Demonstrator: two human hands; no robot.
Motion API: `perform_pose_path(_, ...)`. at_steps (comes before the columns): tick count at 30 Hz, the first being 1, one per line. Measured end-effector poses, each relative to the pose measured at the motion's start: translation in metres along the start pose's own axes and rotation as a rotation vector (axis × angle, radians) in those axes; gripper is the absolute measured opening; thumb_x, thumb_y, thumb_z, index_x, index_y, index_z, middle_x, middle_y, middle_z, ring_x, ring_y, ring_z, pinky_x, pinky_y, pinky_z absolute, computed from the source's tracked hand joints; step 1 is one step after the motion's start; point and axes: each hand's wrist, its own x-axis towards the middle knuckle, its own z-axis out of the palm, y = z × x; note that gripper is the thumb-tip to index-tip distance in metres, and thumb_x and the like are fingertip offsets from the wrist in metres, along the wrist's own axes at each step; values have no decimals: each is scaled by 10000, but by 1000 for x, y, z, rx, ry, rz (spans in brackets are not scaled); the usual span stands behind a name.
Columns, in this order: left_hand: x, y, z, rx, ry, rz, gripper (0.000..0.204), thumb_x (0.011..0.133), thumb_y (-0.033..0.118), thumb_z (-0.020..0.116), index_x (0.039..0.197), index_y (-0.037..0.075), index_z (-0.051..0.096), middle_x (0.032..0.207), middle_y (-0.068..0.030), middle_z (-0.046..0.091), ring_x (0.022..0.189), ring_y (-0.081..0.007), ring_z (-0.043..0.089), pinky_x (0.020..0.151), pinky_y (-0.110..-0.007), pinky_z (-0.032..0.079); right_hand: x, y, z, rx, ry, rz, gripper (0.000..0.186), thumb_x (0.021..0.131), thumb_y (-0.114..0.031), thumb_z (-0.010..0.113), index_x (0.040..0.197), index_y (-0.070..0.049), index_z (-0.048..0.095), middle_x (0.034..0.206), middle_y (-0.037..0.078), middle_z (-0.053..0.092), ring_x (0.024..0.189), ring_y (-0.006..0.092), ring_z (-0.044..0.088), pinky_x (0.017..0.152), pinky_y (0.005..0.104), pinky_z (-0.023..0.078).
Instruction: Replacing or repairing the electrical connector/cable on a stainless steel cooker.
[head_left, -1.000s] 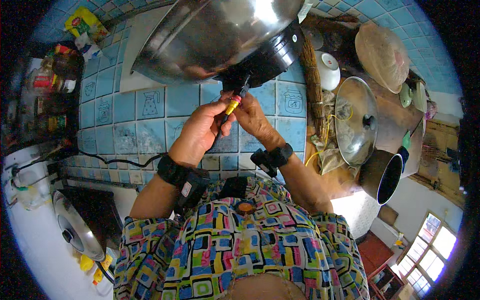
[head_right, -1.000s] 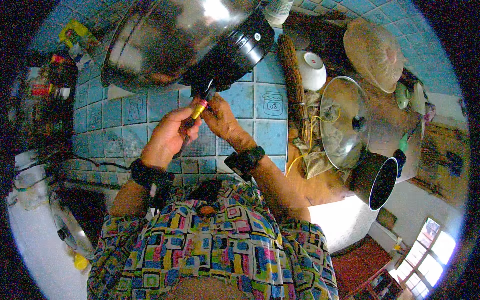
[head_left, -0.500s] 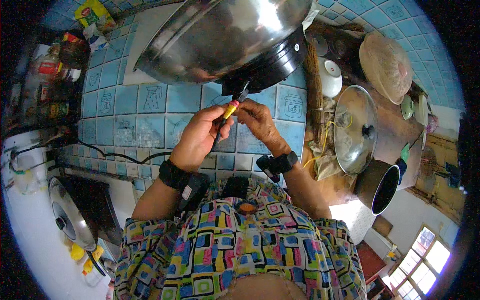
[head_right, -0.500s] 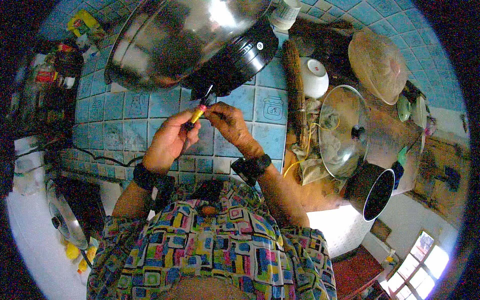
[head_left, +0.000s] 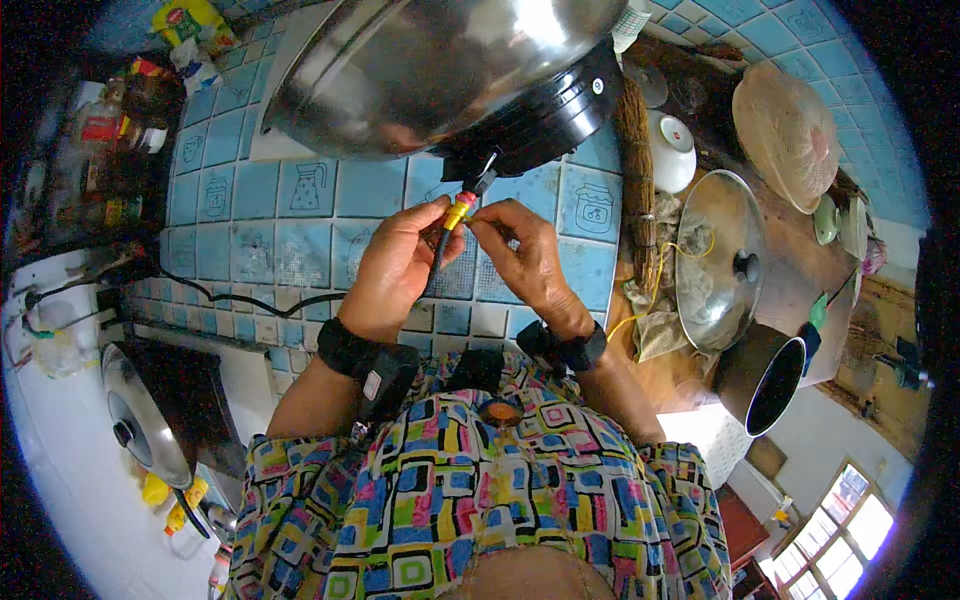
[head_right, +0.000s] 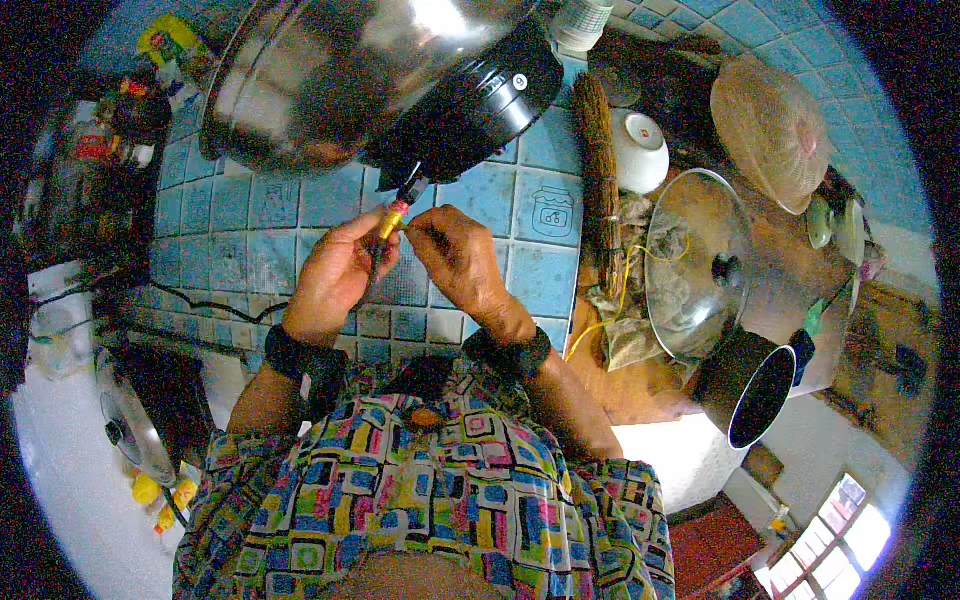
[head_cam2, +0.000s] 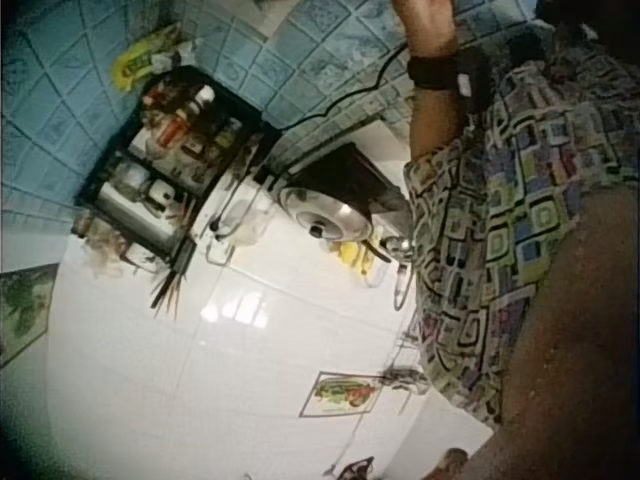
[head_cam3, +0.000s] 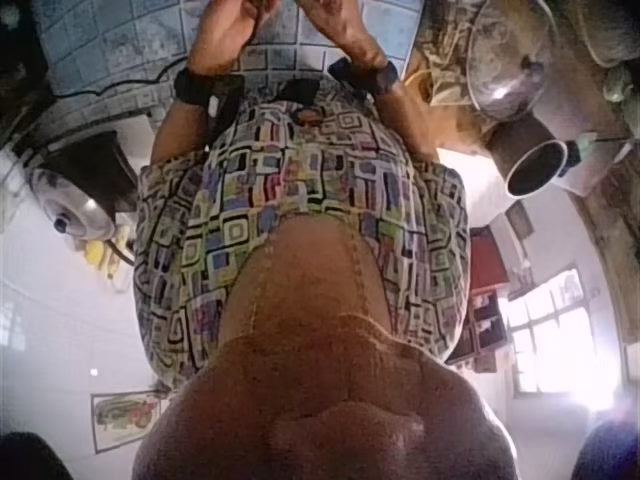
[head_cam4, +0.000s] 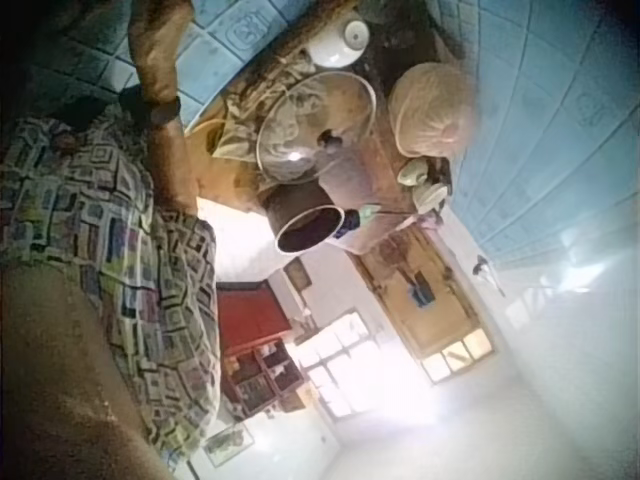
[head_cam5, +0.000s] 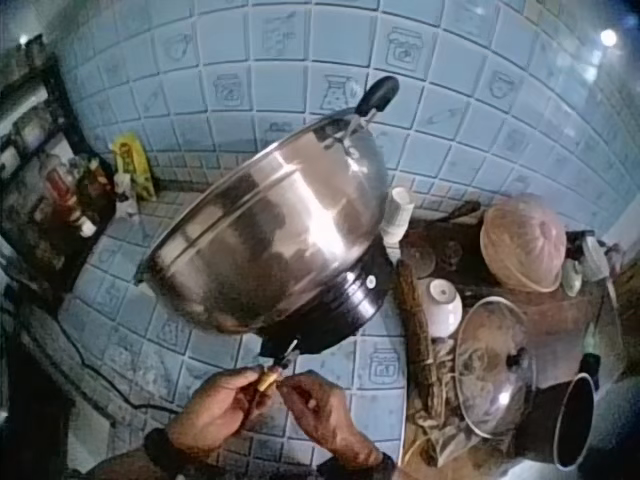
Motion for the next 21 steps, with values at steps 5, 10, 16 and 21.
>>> perform_pose_path(5,3,-1,-2,-24,-26,-18,231,824,217,495,968,49,564,780,-2,569,624,-81,510,578,-205,427,-2,-13,-1,8,4,66,87,750,-79,568,787,0,568,699,99,538,546,138,501,485,251,399)
perform_pose_path(10,2,-1,3,-110,-54,-30,231,825,208,494,985,55,557,811,-1,579,675,-74,524,601,-198,428,0,-25,2,-31,50,94,92,744,-92,577,773,-5,567,684,98,541,538,145,508,477,260,402)
perform_pose_path(16,1,-1,7,-161,-7,1,203,812,220,523,920,57,575,827,-2,588,678,-70,517,595,-193,425,8,-30,7,-173,126,-66,85,731,-83,583,782,-20,561,689,110,548,539,193,529,484,285,427)
perform_pose_path(21,0,0,12,-150,-43,11,229,818,249,512,930,59,572,804,8,585,663,-69,521,615,-199,420,11,-28,1,-91,3,-91,108,722,-60,583,818,-23,549,701,99,544,586,195,546,550,277,443)
